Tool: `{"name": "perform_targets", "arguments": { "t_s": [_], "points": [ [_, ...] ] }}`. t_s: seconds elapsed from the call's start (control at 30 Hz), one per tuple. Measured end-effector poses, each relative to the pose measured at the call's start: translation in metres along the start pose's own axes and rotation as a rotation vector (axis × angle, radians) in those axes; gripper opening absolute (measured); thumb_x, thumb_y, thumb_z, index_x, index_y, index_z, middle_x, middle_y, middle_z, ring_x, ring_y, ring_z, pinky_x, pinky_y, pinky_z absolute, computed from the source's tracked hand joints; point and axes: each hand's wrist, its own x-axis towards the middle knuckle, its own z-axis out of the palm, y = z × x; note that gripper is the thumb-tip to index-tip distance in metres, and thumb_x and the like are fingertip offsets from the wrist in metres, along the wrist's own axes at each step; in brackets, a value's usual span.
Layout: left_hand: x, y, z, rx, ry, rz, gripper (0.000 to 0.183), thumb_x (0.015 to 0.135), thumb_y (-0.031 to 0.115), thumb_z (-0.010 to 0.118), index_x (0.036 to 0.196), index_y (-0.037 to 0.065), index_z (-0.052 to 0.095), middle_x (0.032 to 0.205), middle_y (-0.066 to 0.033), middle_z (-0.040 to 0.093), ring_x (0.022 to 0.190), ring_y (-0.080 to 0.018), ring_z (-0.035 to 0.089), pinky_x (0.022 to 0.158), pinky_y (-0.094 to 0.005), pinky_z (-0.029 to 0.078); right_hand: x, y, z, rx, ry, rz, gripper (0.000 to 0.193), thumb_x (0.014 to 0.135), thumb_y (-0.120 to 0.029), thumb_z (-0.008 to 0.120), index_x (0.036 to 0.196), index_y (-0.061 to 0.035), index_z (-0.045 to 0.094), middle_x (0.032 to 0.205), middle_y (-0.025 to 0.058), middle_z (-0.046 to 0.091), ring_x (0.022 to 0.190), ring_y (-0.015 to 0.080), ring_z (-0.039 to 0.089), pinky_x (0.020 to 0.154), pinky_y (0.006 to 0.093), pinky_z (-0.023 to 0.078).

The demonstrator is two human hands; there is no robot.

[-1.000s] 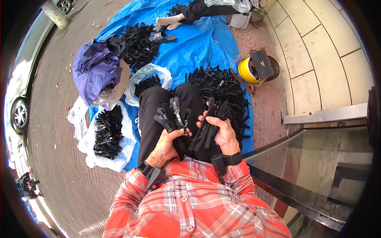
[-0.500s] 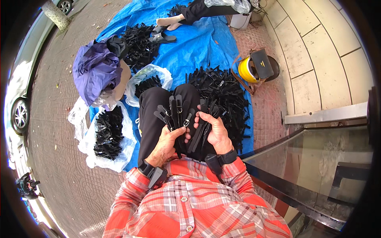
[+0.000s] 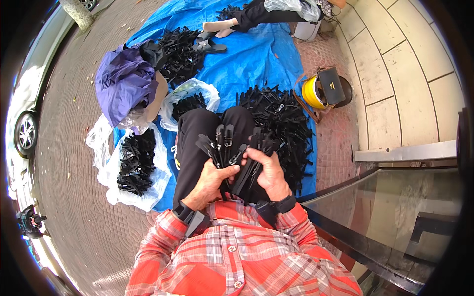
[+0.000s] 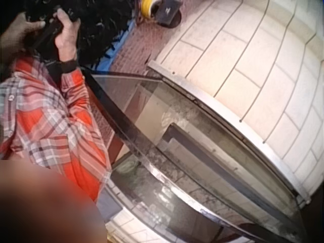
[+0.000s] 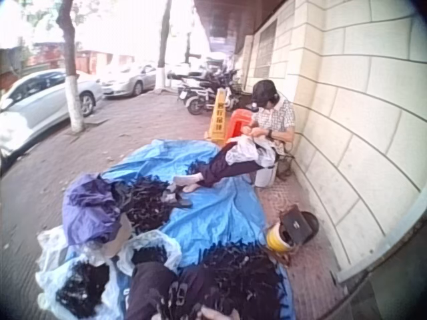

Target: Sort through and organize black plastic shoe or garment components while sitting on a sidewalk area.

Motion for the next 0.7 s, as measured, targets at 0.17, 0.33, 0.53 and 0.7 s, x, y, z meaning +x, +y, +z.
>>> {"name": "perform_targets", "arguments": {
  "t_s": [0.17,0.33,0.53,0.7],
  "points": [
    [-0.009,0.018,-0.021,-0.211,-0.009,0.002,0.014,0.084,0.008,0.061,0.095,-0.001,0.059,0.077,-0.0069,0.062,0.068,-0.0156,0.061,0.062,-0.0278,0.051,-0.021,-0.008,0.001,0.078,-0.071,0.058,0.043,0.078,-0.004,0.062,0.118,-0.0022,0.050,0.092,0.0085,0.060,0.080,0.0209,0.061,0.072,0.0390,0.054],
    [-0.008,0.019,-0.030,-0.260,0.015,-0.050,0.014,0.083,0.004,0.058,0.096,-0.002,0.059,0.080,-0.0083,0.063,0.071,-0.0167,0.062,0.065,-0.0294,0.053,-0.053,0.008,0.018,0.047,-0.328,0.317,0.048,0.076,-0.004,0.062,0.121,-0.0008,0.044,0.090,0.0105,0.059,0.076,0.0243,0.062,0.073,0.0368,0.050],
    [-0.031,0.023,-0.067,-0.237,0.022,-0.076,0.021,0.080,0.005,0.061,0.099,-0.003,0.060,0.090,-0.0104,0.064,0.079,-0.0176,0.063,0.071,-0.0312,0.053,-0.053,0.016,0.055,-0.086,-0.352,0.401,0.024,0.079,-0.006,0.058,0.102,0.0008,0.054,0.086,0.0089,0.059,0.083,0.0219,0.059,0.077,0.0347,0.047],
    [-0.014,0.014,-0.046,0.325,-0.220,0.466,0.024,0.076,0.009,0.067,0.098,0.001,0.062,0.079,-0.0048,0.064,0.072,-0.0131,0.061,0.065,-0.0302,0.052,-0.044,0.007,0.027,0.239,-0.261,0.299,0.037,0.083,-0.003,0.051,0.119,-0.0070,0.045,0.073,0.0005,0.040,0.055,0.0061,0.039,0.044,0.0202,0.033]
  ]
}}
